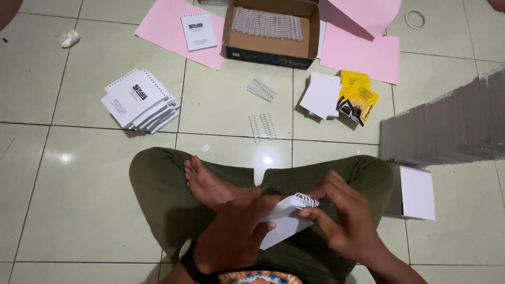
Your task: The person sits on the floor and assembles spiral notebooks by hand. They pick up a stack of papers, insert a metal spiral coil into the holes, and then place a cover sheet on top. The completed notebooks are stacked on the floor.
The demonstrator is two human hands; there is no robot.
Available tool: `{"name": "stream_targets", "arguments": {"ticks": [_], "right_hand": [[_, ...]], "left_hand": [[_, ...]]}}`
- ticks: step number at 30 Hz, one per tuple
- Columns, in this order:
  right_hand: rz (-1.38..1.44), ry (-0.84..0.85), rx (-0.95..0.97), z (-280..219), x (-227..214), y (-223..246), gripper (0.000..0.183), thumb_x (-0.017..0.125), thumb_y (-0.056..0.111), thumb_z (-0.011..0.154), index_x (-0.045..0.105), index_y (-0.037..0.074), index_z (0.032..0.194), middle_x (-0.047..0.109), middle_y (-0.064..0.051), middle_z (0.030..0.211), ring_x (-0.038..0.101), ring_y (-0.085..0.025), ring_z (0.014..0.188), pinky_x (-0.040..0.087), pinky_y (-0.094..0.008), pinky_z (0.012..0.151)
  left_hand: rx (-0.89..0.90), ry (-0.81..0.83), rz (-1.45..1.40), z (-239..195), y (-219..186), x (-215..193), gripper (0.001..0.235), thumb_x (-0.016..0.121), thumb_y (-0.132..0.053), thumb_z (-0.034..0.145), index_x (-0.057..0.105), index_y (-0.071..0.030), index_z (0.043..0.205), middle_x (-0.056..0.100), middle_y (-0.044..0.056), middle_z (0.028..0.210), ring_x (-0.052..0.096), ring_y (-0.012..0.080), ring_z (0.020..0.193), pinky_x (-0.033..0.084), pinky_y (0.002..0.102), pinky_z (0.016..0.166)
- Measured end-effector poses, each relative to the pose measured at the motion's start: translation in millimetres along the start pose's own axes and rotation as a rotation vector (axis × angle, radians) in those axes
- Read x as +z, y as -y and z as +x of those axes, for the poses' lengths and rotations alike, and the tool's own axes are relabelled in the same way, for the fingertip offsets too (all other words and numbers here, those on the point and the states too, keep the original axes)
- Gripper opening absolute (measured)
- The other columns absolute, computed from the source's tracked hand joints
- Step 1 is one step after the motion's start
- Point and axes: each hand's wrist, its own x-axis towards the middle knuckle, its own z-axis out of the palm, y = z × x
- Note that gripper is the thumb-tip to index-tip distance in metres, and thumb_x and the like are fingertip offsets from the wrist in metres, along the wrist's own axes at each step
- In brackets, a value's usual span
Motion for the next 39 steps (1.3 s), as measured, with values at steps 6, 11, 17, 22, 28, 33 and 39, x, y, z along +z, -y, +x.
{"name": "stream_targets", "arguments": {"ticks": [6, 11, 17, 22, 28, 33, 39], "right_hand": [[0.112, 0.153, 0.012, 11.3, -7.2, 16.2, 0.023, 0.056, 0.02, 0.099, 0.069, 0.004, 0.109, 0.073, -0.007, 0.095, 0.066, -0.02, 0.086, 0.052, -0.031, 0.075], [0.236, 0.066, 0.149, 2.3, -0.8, -0.2, 0.013, 0.076, 0.017, 0.087, 0.068, 0.007, 0.089, 0.06, -0.001, 0.079, 0.053, -0.013, 0.071, 0.038, -0.027, 0.061], [0.135, 0.106, 0.023, 8.1, -5.1, 4.3, 0.021, 0.076, 0.021, 0.086, 0.072, 0.007, 0.101, 0.066, -0.002, 0.083, 0.058, -0.016, 0.077, 0.043, -0.029, 0.068], [0.02, 0.033, 0.004, 5.1, -5.0, -0.7, 0.019, 0.071, 0.025, 0.09, 0.071, 0.006, 0.092, 0.056, -0.003, 0.077, 0.054, -0.017, 0.071, 0.039, -0.028, 0.061], [0.038, 0.348, -0.027, 14.3, -23.5, -20.8, 0.025, 0.063, 0.031, 0.096, 0.069, 0.009, 0.103, 0.063, -0.002, 0.084, 0.057, -0.016, 0.071, 0.043, -0.028, 0.062], [0.0, 0.281, -0.06, 22.9, -22.3, -12.0, 0.029, 0.057, 0.028, 0.1, 0.069, 0.006, 0.115, 0.067, -0.004, 0.096, 0.063, -0.017, 0.083, 0.05, -0.026, 0.073], [-0.15, 0.311, 0.027, 9.4, -15.5, -27.4, 0.011, 0.063, 0.011, 0.095, 0.057, 0.009, 0.105, 0.053, -0.006, 0.091, 0.055, -0.022, 0.084, 0.045, -0.035, 0.067]], "left_hand": [[0.046, -0.039, -0.077, 0.7, 1.0, -3.3, 0.031, 0.053, -0.011, 0.091, 0.055, -0.006, 0.121, 0.065, 0.017, 0.107, 0.065, 0.0383, 0.091, 0.047, 0.048, 0.074], [0.017, -0.033, -0.028, -3.6, 1.4, -1.4, 0.036, 0.055, -0.013, 0.091, 0.057, -0.008, 0.126, 0.067, 0.015, 0.111, 0.066, 0.0375, 0.095, 0.047, 0.049, 0.077], [-0.042, 0.016, -0.048, -2.4, 2.0, -0.5, 0.037, 0.056, -0.01, 0.087, 0.058, -0.009, 0.124, 0.067, 0.015, 0.109, 0.066, 0.0374, 0.095, 0.047, 0.049, 0.076], [-0.013, -0.002, 0.0, -1.9, 4.1, 1.6, 0.035, 0.052, -0.014, 0.094, 0.054, -0.008, 0.128, 0.066, 0.016, 0.1, 0.062, 0.0392, 0.082, 0.044, 0.052, 0.066], [0.068, -0.088, -0.04, -1.8, 9.5, -0.7, 0.036, 0.053, -0.017, 0.094, 0.056, -0.007, 0.128, 0.067, 0.021, 0.115, 0.064, 0.0416, 0.101, 0.046, 0.05, 0.088], [-0.16, -0.096, -0.067, 0.4, 11.6, -2.9, 0.041, 0.048, -0.036, 0.095, 0.06, -0.01, 0.125, 0.071, 0.014, 0.086, 0.065, 0.032, 0.071, 0.042, 0.045, 0.06], [-0.053, -0.115, -0.05, -2.1, 18.4, -2.4, 0.044, 0.049, -0.035, 0.099, 0.055, -0.003, 0.129, 0.07, 0.018, 0.09, 0.064, 0.0363, 0.071, 0.043, 0.047, 0.061]]}}
